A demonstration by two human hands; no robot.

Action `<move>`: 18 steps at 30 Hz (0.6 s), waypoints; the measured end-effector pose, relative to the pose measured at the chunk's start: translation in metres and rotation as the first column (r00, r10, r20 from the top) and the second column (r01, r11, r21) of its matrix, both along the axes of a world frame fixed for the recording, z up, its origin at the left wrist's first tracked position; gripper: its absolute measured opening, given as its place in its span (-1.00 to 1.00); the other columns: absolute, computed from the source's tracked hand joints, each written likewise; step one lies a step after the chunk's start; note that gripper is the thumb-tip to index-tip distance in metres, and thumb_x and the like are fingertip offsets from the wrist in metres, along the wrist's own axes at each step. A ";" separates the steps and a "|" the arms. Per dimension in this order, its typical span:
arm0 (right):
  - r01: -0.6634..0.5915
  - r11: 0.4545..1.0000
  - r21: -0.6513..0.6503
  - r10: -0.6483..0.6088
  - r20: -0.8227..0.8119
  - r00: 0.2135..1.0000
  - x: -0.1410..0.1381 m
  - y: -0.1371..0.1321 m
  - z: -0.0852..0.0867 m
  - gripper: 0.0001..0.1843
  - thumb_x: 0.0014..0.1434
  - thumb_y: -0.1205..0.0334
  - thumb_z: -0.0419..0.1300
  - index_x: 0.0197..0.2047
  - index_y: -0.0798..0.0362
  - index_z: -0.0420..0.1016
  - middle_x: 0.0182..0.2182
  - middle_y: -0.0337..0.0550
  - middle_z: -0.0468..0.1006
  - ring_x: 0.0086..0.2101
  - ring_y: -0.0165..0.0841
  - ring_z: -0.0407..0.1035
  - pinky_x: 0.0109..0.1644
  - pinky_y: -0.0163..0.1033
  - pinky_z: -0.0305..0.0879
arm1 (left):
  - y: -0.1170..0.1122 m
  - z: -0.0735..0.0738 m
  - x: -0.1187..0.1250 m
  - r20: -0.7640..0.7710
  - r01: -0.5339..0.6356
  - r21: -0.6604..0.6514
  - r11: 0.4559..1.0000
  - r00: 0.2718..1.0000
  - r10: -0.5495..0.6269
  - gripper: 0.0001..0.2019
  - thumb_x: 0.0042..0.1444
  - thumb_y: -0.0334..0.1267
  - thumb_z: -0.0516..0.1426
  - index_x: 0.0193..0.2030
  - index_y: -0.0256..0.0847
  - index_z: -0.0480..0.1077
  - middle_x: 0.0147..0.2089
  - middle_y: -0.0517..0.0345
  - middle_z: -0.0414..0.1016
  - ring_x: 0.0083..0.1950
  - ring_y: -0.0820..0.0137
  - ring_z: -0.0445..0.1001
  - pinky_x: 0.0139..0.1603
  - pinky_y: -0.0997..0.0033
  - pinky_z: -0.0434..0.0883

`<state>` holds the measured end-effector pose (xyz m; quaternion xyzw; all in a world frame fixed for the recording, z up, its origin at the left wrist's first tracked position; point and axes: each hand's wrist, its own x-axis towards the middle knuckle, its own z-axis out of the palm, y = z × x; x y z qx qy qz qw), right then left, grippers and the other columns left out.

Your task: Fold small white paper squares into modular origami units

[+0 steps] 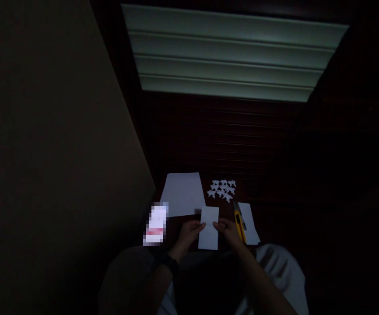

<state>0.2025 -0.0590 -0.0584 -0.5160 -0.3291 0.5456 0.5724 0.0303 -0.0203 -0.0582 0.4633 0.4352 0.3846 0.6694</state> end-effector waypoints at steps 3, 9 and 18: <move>-0.043 0.999 -0.006 0.042 -0.018 0.999 0.001 -0.001 0.003 -0.56 -0.23 -0.05 0.35 -0.39 0.14 0.50 -0.61 -0.23 0.44 -0.58 -0.39 0.31 -0.47 -0.29 0.22 | 0.001 0.003 0.001 -0.024 0.009 -0.012 1.000 1.000 -0.009 -0.60 -0.18 0.01 0.25 -0.39 -0.35 0.46 -0.40 0.00 0.54 -0.39 0.30 0.50 -0.42 0.42 0.36; -0.116 0.993 -0.031 0.115 -0.038 0.993 0.001 -0.003 0.005 -0.55 -0.26 -0.07 0.36 -0.41 0.13 0.49 -0.61 -0.23 0.43 -0.57 -0.39 0.32 -0.46 -0.27 0.26 | 0.006 0.018 -0.004 -0.015 0.142 0.075 0.987 0.990 -0.141 -0.59 -0.10 -0.02 0.22 -0.29 -0.39 0.48 -0.31 -0.08 0.55 -0.35 0.28 0.50 -0.34 0.38 0.36; -0.289 0.957 -0.001 0.289 0.005 0.957 0.016 0.036 0.038 -0.60 -0.18 -0.02 0.34 -0.37 0.14 0.48 -0.60 -0.26 0.42 -0.58 -0.45 0.30 -0.49 -0.33 0.26 | 0.045 0.062 -0.004 -0.021 0.282 0.086 0.955 0.959 -0.282 -0.60 -0.07 -0.07 0.21 -0.18 -0.35 0.47 -0.25 -0.08 0.55 -0.29 0.25 0.50 -0.28 0.35 0.36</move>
